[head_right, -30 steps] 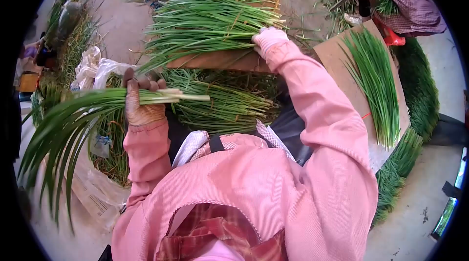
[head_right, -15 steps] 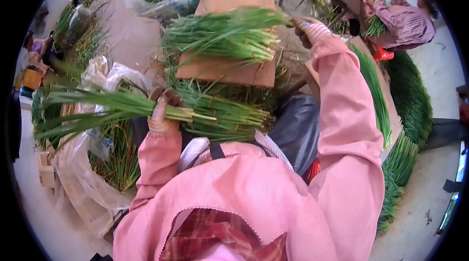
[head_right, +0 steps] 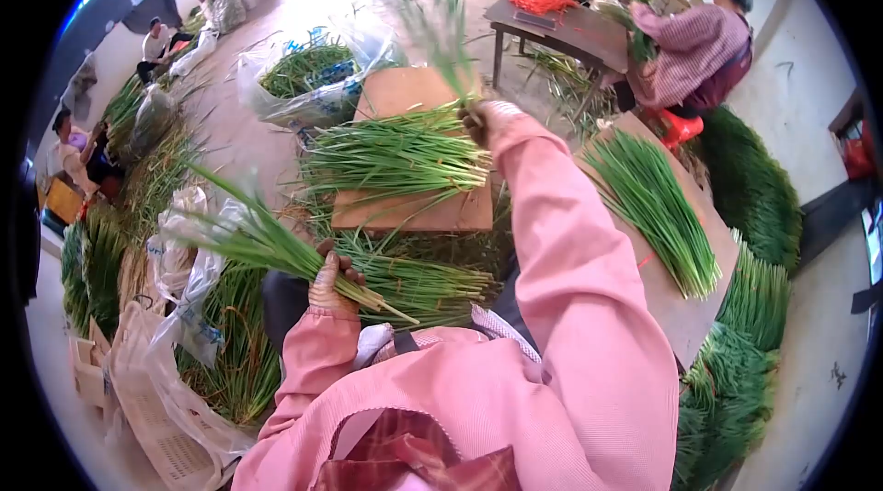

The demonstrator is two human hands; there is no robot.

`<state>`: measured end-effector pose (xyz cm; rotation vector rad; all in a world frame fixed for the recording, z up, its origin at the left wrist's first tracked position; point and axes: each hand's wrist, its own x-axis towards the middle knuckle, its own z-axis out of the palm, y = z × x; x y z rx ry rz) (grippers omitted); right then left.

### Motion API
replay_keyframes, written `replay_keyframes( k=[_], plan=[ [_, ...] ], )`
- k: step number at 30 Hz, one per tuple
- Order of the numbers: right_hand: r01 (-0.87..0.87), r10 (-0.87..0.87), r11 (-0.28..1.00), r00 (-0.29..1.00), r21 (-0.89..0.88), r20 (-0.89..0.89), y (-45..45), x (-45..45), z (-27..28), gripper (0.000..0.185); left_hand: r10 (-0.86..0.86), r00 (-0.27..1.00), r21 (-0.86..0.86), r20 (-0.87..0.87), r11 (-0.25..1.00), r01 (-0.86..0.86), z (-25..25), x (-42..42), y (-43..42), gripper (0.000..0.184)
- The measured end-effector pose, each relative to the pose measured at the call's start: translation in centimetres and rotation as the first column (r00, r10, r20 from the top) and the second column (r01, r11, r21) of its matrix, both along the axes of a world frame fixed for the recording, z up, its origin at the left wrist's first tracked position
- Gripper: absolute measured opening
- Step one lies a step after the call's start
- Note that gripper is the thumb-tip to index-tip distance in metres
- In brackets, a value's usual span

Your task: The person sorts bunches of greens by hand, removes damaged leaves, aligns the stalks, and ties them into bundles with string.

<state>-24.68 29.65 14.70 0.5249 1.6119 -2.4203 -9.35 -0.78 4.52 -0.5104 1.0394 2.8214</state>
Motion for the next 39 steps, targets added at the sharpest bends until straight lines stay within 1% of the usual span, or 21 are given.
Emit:
replay_keyframes(
  k=[1,5,8,9,10,14,15,17,19,21,23,25,27,29,31,32,33,34,36,38,39],
  plan=[
    [-0.014,0.014,0.999,1.0,-0.05,-0.014,-0.7,-0.3,-0.1,0.011,-0.015,1.0,0.0,0.0,1.0,0.015,0.1,-0.1,0.1,0.034],
    [0.181,-0.202,0.979,0.918,-0.093,-0.34,-2.1,0.4,1.7,0.01,0.043,0.981,-0.057,-0.19,0.997,-0.055,0.1,0.2,-0.4,0.043],
    [0.013,0.008,0.995,0.976,0.095,-0.218,-1.5,1.6,-1.5,0.023,0.13,0.982,-0.107,-0.135,0.984,-0.145,3.1,-0.9,-0.4,0.042],
    [-0.048,0.077,0.987,0.978,0.152,-0.195,-1.9,2.4,-3.0,0.025,0.05,0.977,-0.087,-0.205,0.994,-0.069,3.2,-1.4,-0.8,0.039],
    [-0.111,0.13,0.989,0.965,0.097,-0.228,-2.2,3.1,-4.6,0.028,-0.028,0.965,-0.077,-0.259,0.997,0.009,3.6,-1.5,-1.0,0.036],
    [-0.137,0.172,0.98,0.951,0.147,-0.258,-3.5,6.8,-7.6,0.024,-0.121,0.992,-0.247,-0.025,0.963,0.111,4.3,-3.6,-0.1,0.035],
    [-0.127,0.204,0.959,0.93,0.252,-0.307,-4.1,7.5,-8.4,0.026,-0.173,0.985,-0.277,0.01,0.946,0.169,4.0,-3.7,0.7,0.036],
    [-0.13,0.305,0.875,0.895,0.466,-0.324,-5.5,9.3,-9.0,0.031,-0.278,0.956,-0.343,0.097,0.892,0.295,2.9,-3.8,2.4,0.041],
    [0.132,0.578,0.698,0.476,0.703,-0.663,-7.6,10.4,-9.8,0.032,-0.252,0.95,-0.33,0.181,0.895,0.301,1.8,-4.4,3.6,0.039],
    [0.087,0.746,0.439,0.52,0.894,-0.416,-8.3,12.6,-8.8,0.035,-0.23,0.922,-0.274,0.313,0.907,0.319,1.8,-4.5,4.0,0.041],
    [0.069,0.749,0.493,0.474,0.868,-0.463,-8.9,13.4,-9.3,0.041,-0.206,0.924,-0.26,0.323,0.919,0.296,1.4,-4.4,3.9,0.036],
    [-0.12,0.768,0.545,0.468,0.83,-0.437,-8.5,13.8,-8.2,0.052,-0.253,0.939,-0.158,0.231,0.943,0.293,1.5,-4.1,3.4,0.03],
    [-0.319,0.698,0.692,0.524,0.648,-0.488,-7.5,13.8,-8.2,0.09,-0.22,0.951,-0.099,0.216,0.964,0.246,1.7,-4.0,2.7,0.025],
    [-0.234,0.644,0.716,0.586,0.658,-0.492,-6.7,13.2,-10.5,0.099,-0.313,0.95,0.047,-0.013,0.949,0.313,1.2,-4.2,1.5,0.026],
    [-0.201,0.648,0.704,0.573,0.681,-0.501,-8.0,12.9,-10.4,0.1,-0.279,0.959,-0.025,0.046,0.96,0.28,1.9,-3.9,2.0,0.03],
    [-0.272,0.651,0.733,0.547,0.623,-0.527,-8.8,12.6,-10.3,0.102,-0.31,0.951,-0.038,-0.006,0.95,0.309,2.5,-3.5,2.4,0.033],
    [-0.367,0.687,0.715,0.527,0.596,-0.5,-9.7,12.6,-9.1,0.096,-0.339,0.939,-0.053,-0.059,0.94,0.336,2.7,-3.3,2.8,0.036],
    [-0.543,0.57,0.809,0.626,0.227,-0.532,-11.2,13.0,-8.3,0.084,-0.308,0.946,-0.08,-0.098,0.95,0.301,2.2,-3.5,3.3,0.036],
    [-0.612,0.461,0.768,0.731,-0.187,-0.503,-12.3,13.1,-8.5,0.073,-0.333,0.939,-0.163,-0.081,0.934,0.317,2.0,-3.8,2.3,0.037],
    [-0.477,0.532,0.837,0.597,0.268,-0.6,-12.7,12.7,-10.4,0.046,-0.358,0.933,-0.266,-0.035,0.904,0.336,2.0,-3.9,1.5,0.038],
    [-0.483,0.533,0.835,0.596,0.262,-0.6,-12.9,12.4,-10.5,0.046,-0.352,0.935,-0.268,-0.03,0.904,0.332,2.0,-4.0,1.3,0.038]
  ],
)
